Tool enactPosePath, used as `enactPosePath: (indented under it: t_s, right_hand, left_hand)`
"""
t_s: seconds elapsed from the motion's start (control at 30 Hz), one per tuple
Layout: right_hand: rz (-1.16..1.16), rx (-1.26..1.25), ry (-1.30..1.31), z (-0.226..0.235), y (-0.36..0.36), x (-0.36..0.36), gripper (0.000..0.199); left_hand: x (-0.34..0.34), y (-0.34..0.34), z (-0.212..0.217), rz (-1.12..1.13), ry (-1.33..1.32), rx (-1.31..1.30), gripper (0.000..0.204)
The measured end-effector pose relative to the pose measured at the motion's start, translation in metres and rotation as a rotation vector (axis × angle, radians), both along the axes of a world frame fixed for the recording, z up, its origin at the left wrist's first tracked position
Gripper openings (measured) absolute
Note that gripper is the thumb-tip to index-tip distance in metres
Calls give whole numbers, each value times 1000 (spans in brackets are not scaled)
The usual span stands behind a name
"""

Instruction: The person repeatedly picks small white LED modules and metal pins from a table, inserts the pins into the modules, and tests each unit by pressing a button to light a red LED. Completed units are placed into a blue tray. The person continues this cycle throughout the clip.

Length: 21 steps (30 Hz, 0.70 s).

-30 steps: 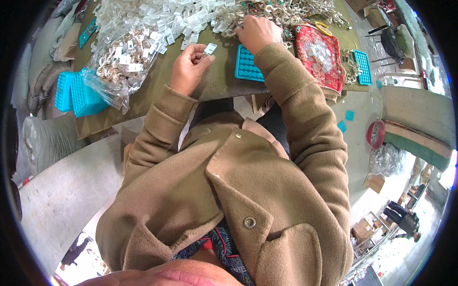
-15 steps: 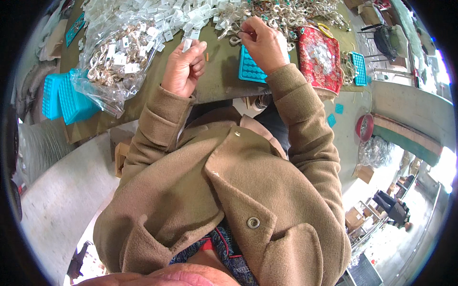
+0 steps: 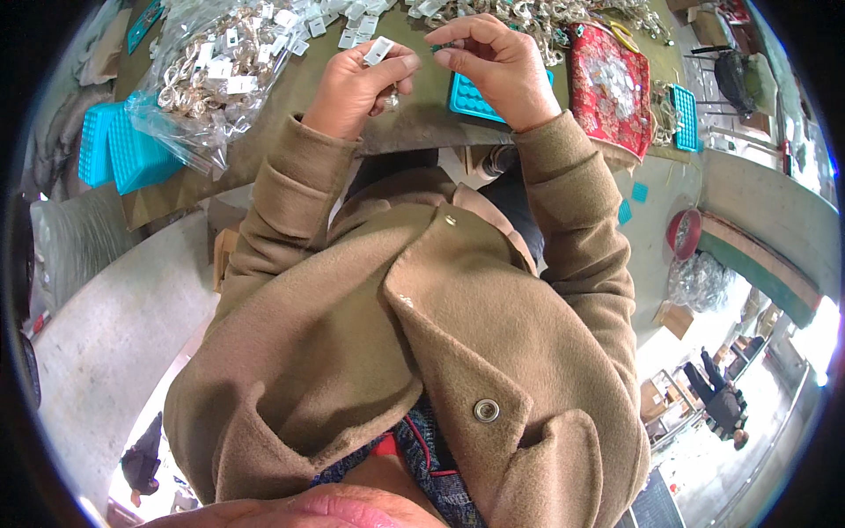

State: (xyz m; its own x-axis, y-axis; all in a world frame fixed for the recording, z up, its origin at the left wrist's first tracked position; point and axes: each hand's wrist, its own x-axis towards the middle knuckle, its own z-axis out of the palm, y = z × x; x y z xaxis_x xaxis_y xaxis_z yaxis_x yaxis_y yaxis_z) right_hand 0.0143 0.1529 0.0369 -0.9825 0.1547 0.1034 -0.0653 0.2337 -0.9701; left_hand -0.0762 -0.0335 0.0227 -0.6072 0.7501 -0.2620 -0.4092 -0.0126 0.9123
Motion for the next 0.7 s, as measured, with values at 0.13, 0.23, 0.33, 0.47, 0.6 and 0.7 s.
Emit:
enactPosePath:
  t_s: [0.13, 0.23, 0.33, 0.47, 0.6, 0.7]
  right_hand:
    - [-29, -241, 17, 0, -4, 9, 19]
    - [-244, -289, 83, -3, -16, 13, 18]
    - [-345, -355, 64, -8, -19, 18, 16]
    - [-326, -602, -73, -18, -19, 32, 11]
    - [-255, -879, -31, -25, -18, 39, 6]
    - [-198, -992, 20, -25, -19, 45, 6]
  left_hand:
    - [13, 11, 0, 94, -76, 185, 11]
    - [21, 17, 1, 136, -177, 215, 9]
    - [33, 27, -1, 246, -79, 165, 9]
    - [50, 38, -4, 283, 111, 112, 7]
    - [59, 43, -6, 298, 240, 100, 6]
    - [61, 46, -7, 313, 267, 168, 6]
